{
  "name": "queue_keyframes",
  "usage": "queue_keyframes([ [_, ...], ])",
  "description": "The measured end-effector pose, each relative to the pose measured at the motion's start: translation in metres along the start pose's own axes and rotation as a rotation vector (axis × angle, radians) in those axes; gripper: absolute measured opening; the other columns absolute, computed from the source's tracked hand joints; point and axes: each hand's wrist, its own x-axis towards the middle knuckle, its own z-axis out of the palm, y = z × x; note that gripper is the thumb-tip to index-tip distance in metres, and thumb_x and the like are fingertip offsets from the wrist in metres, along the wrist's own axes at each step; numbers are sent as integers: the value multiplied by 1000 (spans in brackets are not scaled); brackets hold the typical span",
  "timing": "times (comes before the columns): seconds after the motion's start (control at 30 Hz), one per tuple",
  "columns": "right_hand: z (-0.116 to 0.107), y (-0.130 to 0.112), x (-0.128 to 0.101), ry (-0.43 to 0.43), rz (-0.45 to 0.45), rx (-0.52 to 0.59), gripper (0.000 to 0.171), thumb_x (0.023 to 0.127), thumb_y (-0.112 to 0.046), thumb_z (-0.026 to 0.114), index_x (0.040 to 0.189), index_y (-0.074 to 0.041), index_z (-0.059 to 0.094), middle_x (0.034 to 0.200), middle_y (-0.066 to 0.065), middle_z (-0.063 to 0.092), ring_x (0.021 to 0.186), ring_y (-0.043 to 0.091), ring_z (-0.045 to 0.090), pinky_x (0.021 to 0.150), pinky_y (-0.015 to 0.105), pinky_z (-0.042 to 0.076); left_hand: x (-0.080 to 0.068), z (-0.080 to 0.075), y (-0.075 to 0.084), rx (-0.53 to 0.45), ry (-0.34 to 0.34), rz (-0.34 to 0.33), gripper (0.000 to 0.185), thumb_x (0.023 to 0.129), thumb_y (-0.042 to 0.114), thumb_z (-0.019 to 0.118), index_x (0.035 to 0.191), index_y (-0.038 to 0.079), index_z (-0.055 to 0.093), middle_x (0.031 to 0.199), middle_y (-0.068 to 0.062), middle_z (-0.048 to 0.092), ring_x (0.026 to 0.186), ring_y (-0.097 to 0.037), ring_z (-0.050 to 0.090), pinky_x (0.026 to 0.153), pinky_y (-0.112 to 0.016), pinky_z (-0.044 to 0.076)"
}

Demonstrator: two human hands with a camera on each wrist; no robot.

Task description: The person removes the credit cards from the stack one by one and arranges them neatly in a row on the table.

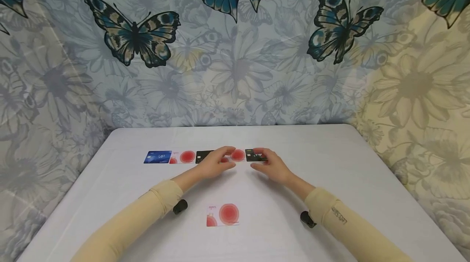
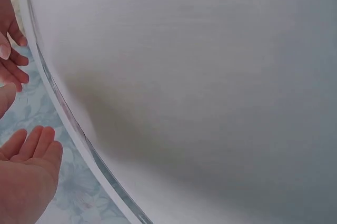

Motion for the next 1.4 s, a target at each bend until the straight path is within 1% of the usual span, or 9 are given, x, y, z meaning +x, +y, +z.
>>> queue_keyframes([
  [0.1, 5, -5, -4, -11, 20, 43, 56, 90, -21, 71, 137, 0, 49, 136, 20, 51, 121, 37, 46, 100, 51, 41, -8, -1, 1, -53, -6, -4, 52, 94, 17, 65, 140, 3, 46, 139, -12, 52, 122, -29, 55, 102, -40, 44],
  [0.23, 12, -10, -9, -24, 42, 73, 59, 89, -22, 73, 138, -1, 48, 138, 17, 50, 123, 34, 44, 101, 50, 40, -17, -1, 0, -94, -1, 3, 53, 95, 18, 65, 141, 3, 45, 141, -13, 50, 124, -28, 54, 103, -40, 43],
  [0.47, 21, -19, -18, -49, 9, 106, 59, 88, -21, 74, 137, 0, 49, 135, 18, 52, 119, 35, 45, 98, 48, 43, -33, -4, 7, -130, 14, -11, 50, 94, 19, 67, 137, -1, 49, 138, -13, 53, 126, -25, 51, 107, -37, 39],
  [0.63, 27, -25, -27, -66, 24, 137, 59, 86, -20, 75, 135, 1, 50, 132, 19, 54, 117, 34, 46, 97, 42, 45, -46, -5, 9, -148, 33, -8, 49, 92, 20, 69, 133, -1, 50, 134, -15, 55, 122, -25, 54, 108, -38, 38],
  [0.7, 29, -28, -31, -74, 51, 148, 59, 85, -20, 76, 134, 1, 51, 132, 17, 55, 117, 33, 46, 98, 43, 44, -53, -5, 10, -160, 34, -13, 50, 91, 21, 70, 132, 0, 51, 132, -15, 56, 121, -25, 55, 107, -39, 39],
  [0.87, 35, -36, -41, -98, 120, 152, 59, 84, -23, 78, 134, -3, 53, 130, 13, 57, 115, 29, 47, 97, 42, 45, -71, -5, 13, -185, 3, -56, 55, 88, 23, 74, 133, 1, 51, 132, -13, 58, 120, -24, 55, 105, -38, 41],
  [1.0, 40, -43, -48, -110, 147, 171, 59, 83, -22, 79, 134, -5, 54, 127, 11, 58, 112, 28, 48, 95, 39, 46, -83, -5, 14, -189, -14, -76, 56, 87, 23, 75, 134, 2, 51, 131, -11, 58, 121, -23, 55, 104, -38, 42],
  [1.23, 48, -49, -58, -140, 139, 175, 60, 82, -21, 79, 134, -5, 53, 122, 9, 57, 109, 26, 49, 92, 34, 47, -101, -5, 18, -189, -38, -86, 54, 87, 24, 75, 132, 2, 54, 129, -11, 59, 119, -23, 56, 103, -39, 43],
  [1.4, 53, -52, -64, -157, 111, 166, 60, 81, -20, 80, 132, -4, 55, 120, 9, 58, 106, 25, 48, 90, 29, 47, -113, -4, 21, -188, -61, -92, 52, 86, 25, 76, 128, 3, 57, 125, -9, 61, 117, -23, 56, 102, -40, 44],
])
